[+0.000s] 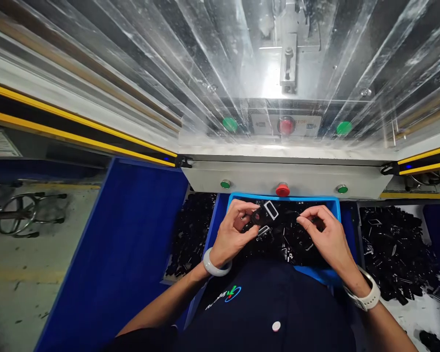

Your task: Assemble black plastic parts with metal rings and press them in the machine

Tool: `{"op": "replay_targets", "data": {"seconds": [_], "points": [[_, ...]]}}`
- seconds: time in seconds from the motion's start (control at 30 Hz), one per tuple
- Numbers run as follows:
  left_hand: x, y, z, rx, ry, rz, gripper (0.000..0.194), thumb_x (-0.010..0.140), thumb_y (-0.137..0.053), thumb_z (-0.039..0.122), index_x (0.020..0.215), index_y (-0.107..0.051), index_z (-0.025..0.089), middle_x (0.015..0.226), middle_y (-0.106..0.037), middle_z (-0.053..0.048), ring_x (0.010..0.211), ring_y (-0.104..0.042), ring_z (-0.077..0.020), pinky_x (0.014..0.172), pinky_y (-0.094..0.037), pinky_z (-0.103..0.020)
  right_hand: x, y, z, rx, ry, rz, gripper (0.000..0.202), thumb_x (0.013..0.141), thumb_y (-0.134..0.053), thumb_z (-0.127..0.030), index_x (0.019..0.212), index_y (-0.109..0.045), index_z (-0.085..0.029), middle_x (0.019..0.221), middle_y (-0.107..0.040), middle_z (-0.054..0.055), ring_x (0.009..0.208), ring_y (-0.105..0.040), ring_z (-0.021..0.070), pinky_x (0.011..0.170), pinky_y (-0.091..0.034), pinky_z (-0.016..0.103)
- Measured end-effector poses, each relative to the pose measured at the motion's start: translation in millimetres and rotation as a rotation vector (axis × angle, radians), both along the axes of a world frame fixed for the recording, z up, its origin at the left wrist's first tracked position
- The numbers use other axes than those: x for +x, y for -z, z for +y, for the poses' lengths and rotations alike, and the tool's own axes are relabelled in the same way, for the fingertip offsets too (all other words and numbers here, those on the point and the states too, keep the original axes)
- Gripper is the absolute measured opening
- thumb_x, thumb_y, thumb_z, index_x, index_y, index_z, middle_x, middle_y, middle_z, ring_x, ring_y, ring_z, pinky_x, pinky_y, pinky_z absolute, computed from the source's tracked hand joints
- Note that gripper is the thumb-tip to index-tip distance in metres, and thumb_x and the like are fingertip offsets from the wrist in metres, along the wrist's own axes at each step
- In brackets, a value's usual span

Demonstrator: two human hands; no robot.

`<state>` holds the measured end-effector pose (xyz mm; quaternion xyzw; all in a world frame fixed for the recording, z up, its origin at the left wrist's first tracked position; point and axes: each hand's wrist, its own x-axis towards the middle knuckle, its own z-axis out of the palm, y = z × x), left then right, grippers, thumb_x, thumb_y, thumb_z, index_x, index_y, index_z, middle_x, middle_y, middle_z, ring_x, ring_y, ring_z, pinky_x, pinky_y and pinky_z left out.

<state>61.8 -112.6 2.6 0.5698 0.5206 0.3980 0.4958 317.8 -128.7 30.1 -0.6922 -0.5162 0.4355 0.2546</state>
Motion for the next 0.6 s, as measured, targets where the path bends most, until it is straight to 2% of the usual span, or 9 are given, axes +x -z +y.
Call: {"op": "replay_targets", "data": {"seconds": [0.1, 0.2, 0.33, 0.43, 0.6], "points": [[7, -6.1, 2, 0.073, 0.028, 0.049, 0.038, 0.083, -0.066, 0.008, 0.116, -0.069, 0.027, 0.108, -0.054, -0.005, 0.099, -0.06, -0.0175, 0.088, -0.062, -0.032, -18, -22.4, 5, 0.013, 0.056, 0.118, 0.037, 0.091, -0.071, -0.06, 0.093, -0.071, -0.023, 0.093, -0.073, 0.004, 0.078, -0.065, 0.0163, 0.072, -0.052, 0.03], [12, -12.2, 5, 0.137, 0.057, 0.073, 0.038, 0.085, -0.065, 0.009, 0.118, -0.07, 0.028, 0.111, -0.057, -0.007, 0.103, -0.063, -0.0201, 0.086, -0.064, -0.034, -34, -29.4, 10, -0.006, -0.013, 0.16, 0.038, 0.091, -0.071, -0.06, 0.089, -0.072, -0.022, 0.082, -0.071, 0.003, 0.069, -0.061, 0.0149, 0.066, -0.05, 0.029], [16, -14.8, 7, 0.219, 0.076, 0.084, 0.046, 0.087, -0.063, 0.005, 0.126, -0.068, 0.03, 0.123, -0.063, -0.009, 0.116, -0.066, -0.0241, 0.096, -0.063, -0.041, -40, -25.0, 17, -0.03, -0.036, 0.14, 0.039, 0.091, -0.07, -0.06, 0.087, -0.073, -0.021, 0.078, -0.071, 0.003, 0.063, -0.056, 0.0135, 0.059, -0.046, 0.029], [19, -10.0, 6, 0.389, 0.113, 0.122, 0.059, 0.091, -0.066, 0.004, 0.142, -0.06, 0.033, 0.128, -0.065, -0.01, 0.121, -0.066, -0.0247, 0.103, -0.061, -0.044, -40, -18.9, 22, -0.042, -0.004, 0.148, 0.041, 0.091, -0.07, -0.062, 0.09, -0.072, -0.02, 0.082, -0.072, 0.003, 0.066, -0.058, 0.0142, 0.061, -0.047, 0.029], [18, 0.8, 14, 0.639, 0.109, 0.295, 0.056, 0.097, -0.065, 0.006, 0.146, -0.062, 0.032, 0.129, -0.066, -0.013, 0.118, -0.068, -0.0251, 0.097, -0.064, -0.042, -41, -13.8, 28, -0.049, -0.005, 0.137, 0.045, 0.093, -0.065, -0.065, 0.091, -0.07, -0.02, 0.083, -0.072, 0.003, 0.069, -0.06, 0.0146, 0.063, -0.048, 0.029]]}}
